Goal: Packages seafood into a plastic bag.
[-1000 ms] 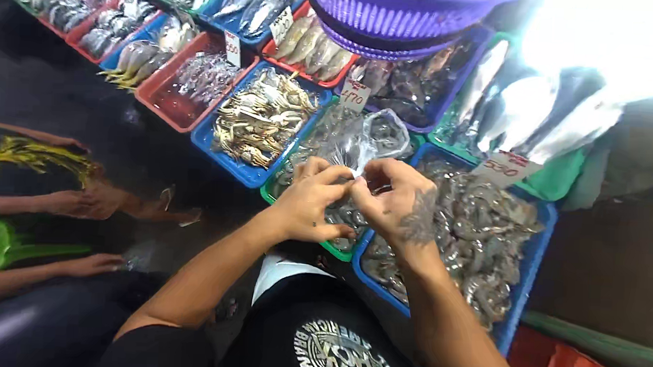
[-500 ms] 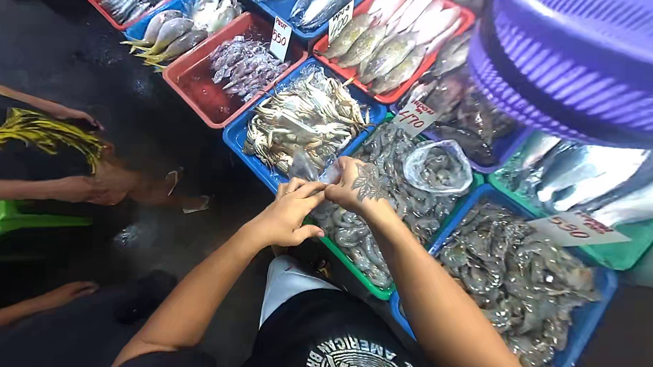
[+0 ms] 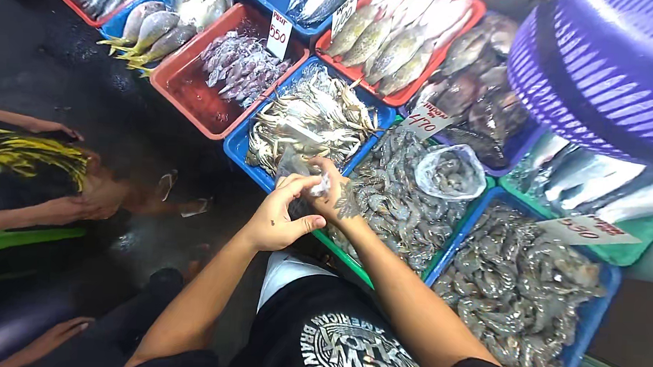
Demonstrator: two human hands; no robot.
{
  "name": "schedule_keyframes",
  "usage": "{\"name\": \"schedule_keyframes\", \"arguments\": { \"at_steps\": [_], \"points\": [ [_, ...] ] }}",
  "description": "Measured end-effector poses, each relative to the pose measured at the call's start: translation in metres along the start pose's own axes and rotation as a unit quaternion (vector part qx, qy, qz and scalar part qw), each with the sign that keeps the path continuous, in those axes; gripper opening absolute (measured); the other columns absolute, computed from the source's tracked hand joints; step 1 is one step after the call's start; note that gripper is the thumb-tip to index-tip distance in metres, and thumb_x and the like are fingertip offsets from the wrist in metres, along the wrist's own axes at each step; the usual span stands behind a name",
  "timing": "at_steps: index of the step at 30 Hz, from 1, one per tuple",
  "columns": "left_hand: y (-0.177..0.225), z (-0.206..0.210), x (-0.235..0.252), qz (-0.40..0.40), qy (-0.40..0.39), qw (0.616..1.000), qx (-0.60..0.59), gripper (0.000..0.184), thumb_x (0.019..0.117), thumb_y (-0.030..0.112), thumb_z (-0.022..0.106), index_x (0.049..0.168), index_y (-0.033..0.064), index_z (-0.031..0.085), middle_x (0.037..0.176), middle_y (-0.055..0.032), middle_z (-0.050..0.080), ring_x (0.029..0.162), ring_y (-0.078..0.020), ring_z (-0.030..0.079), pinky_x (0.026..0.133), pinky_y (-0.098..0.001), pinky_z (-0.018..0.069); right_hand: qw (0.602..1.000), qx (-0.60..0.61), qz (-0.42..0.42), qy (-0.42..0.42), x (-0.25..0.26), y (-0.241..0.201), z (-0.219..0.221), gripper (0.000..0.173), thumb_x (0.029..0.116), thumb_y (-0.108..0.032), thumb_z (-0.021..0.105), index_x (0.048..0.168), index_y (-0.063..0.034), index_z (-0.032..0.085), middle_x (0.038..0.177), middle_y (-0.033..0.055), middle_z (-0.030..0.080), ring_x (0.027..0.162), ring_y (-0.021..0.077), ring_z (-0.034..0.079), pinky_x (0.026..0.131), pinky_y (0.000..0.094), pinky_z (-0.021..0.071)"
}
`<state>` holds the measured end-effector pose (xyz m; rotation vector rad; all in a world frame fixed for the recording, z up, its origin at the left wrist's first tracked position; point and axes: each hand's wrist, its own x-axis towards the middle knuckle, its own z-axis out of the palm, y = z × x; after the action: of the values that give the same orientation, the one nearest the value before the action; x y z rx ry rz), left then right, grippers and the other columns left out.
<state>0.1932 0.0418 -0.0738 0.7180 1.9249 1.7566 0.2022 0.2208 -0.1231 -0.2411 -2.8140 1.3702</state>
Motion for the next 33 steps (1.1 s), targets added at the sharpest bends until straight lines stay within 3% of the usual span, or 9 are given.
{"name": "schedule_keyframes", "arguments": {
  "at_steps": [5, 8, 9, 11, 14, 20, 25, 29, 33],
  "points": [
    [-0.004, -0.009, 0.002, 0.004, -0.015, 0.999, -0.034, 0.065, 0.0867, 0.034, 0.08, 0.141, 0.0056, 0.058, 0.136, -0.0047, 0.061, 0.122, -0.0138, 0.056, 0.101, -0.0325, 0.0475, 1.0, 0.002, -0.013, -0.017, 0.011, 0.01, 0.005, 0.056, 0.078, -0.013, 0.081, 0.131, -0.0123, 0.062, 0.09, 0.0118, 0.074, 0.078, 0.0285, 0.072, 0.074, 0.0554, 0.0593],
    [-0.002, -0.003, -0.007, 0.009, -0.028, 0.998, 0.056, 0.069, 0.0874, 0.037, 0.079, 0.142, 0.0023, 0.055, 0.14, -0.0118, 0.061, 0.126, -0.0199, 0.059, 0.105, -0.0394, 0.0516, 0.998, -0.046, -0.015, -0.039, -0.009, 0.017, -0.001, 0.052, 0.0869, -0.028, 0.073, 0.135, -0.0079, 0.065, 0.12, 0.0193, 0.071, 0.11, 0.0356, 0.069, 0.099, 0.0567, 0.0543],
    [0.008, -0.012, -0.002, 0.021, -0.028, 0.988, 0.152, 0.066, 0.0874, 0.038, 0.078, 0.141, 0.005, 0.058, 0.137, -0.0105, 0.064, 0.126, -0.0209, 0.06, 0.107, -0.0426, 0.0512, 0.997, -0.052, -0.025, -0.052, -0.004, 0.008, -0.006, 0.052, 0.0907, -0.025, 0.07, 0.137, -0.0026, 0.063, 0.129, 0.0255, 0.066, 0.12, 0.0419, 0.064, 0.106, 0.0593, 0.0487],
    [0.016, -0.039, 0.021, 0.054, -0.015, 0.936, 0.347, 0.054, 0.089, 0.042, 0.077, 0.134, 0.0139, 0.067, 0.114, -0.0047, 0.075, 0.109, -0.0232, 0.068, 0.1, -0.0533, 0.0523, 0.995, -0.06, -0.077, -0.021, 0.009, 0.002, -0.006, 0.031, 0.0903, -0.015, 0.068, 0.114, 0.0036, 0.074, 0.111, 0.0279, 0.072, 0.107, 0.0458, 0.069, 0.096, 0.0634, 0.0528],
    [0.065, -0.081, 0.054, 0.04, 0.063, 0.871, 0.485, 0.041, 0.0946, 0.044, 0.07, 0.126, 0.018, 0.072, 0.087, -0.0023, 0.076, 0.083, -0.0193, 0.073, 0.086, -0.0496, 0.0604, 0.992, -0.084, -0.046, -0.084, 0.013, 0.01, -0.003, 0.028, 0.0955, -0.016, 0.059, 0.109, 0.002, 0.075, 0.106, 0.0232, 0.074, 0.105, 0.0409, 0.071, 0.096, 0.0631, 0.0518],
    [0.24, -0.16, 0.148, 0.163, 0.237, 0.773, 0.566, 0.034, 0.1002, 0.03, 0.065, 0.127, 0.0094, 0.069, 0.098, -0.0107, 0.073, 0.089, -0.0254, 0.072, 0.083, -0.0505, 0.0602, 0.98, -0.145, -0.009, -0.135, 0.022, 0.005, -0.006, 0.033, 0.0966, -0.023, 0.06, 0.118, -0.0008, 0.072, 0.112, 0.023, 0.074, 0.11, 0.0402, 0.069, 0.099, 0.0601, 0.0512],
    [0.346, -0.208, 0.263, 0.249, 0.391, 0.554, 0.691, 0.043, 0.0993, 0.018, 0.054, 0.138, 0.0021, 0.062, 0.143, -0.0229, 0.057, 0.131, -0.0393, 0.057, 0.106, -0.054, 0.0485, 0.971, -0.189, -0.017, -0.147, 0.02, -0.012, 0.002, 0.036, 0.0964, -0.03, 0.06, 0.119, -0.0042, 0.072, 0.116, 0.0211, 0.073, 0.113, 0.0393, 0.069, 0.096, 0.0624, 0.052],
    [0.416, -0.216, 0.325, 0.221, 0.411, 0.572, 0.675, 0.071, 0.0896, 0.012, 0.064, 0.156, 0.0028, 0.041, 0.16, -0.0258, 0.038, 0.146, -0.0416, 0.04, 0.115, -0.0526, 0.0396, 0.967, -0.187, -0.013, -0.17, 0.024, -0.015, 0.004, 0.037, 0.0939, -0.03, 0.063, 0.121, -0.0064, 0.07, 0.117, 0.0199, 0.072, 0.114, 0.0388, 0.068, 0.096, 0.0615, 0.0521],
    [0.436, -0.249, 0.376, 0.178, 0.491, 0.596, 0.61, 0.05, 0.1037, 0.016, 0.047, 0.154, 0.0129, 0.048, 0.159, -0.0168, 0.044, 0.142, -0.0369, 0.046, 0.11, -0.0556, 0.041, 0.967, -0.166, -0.013, -0.194, 0.026, -0.009, 0.007, 0.041, 0.094, -0.031, 0.063, 0.128, -0.0098, 0.067, 0.123, 0.0168, 0.071, 0.119, 0.0349, 0.066, 0.101, 0.0577, 0.0503]
  ]
}}
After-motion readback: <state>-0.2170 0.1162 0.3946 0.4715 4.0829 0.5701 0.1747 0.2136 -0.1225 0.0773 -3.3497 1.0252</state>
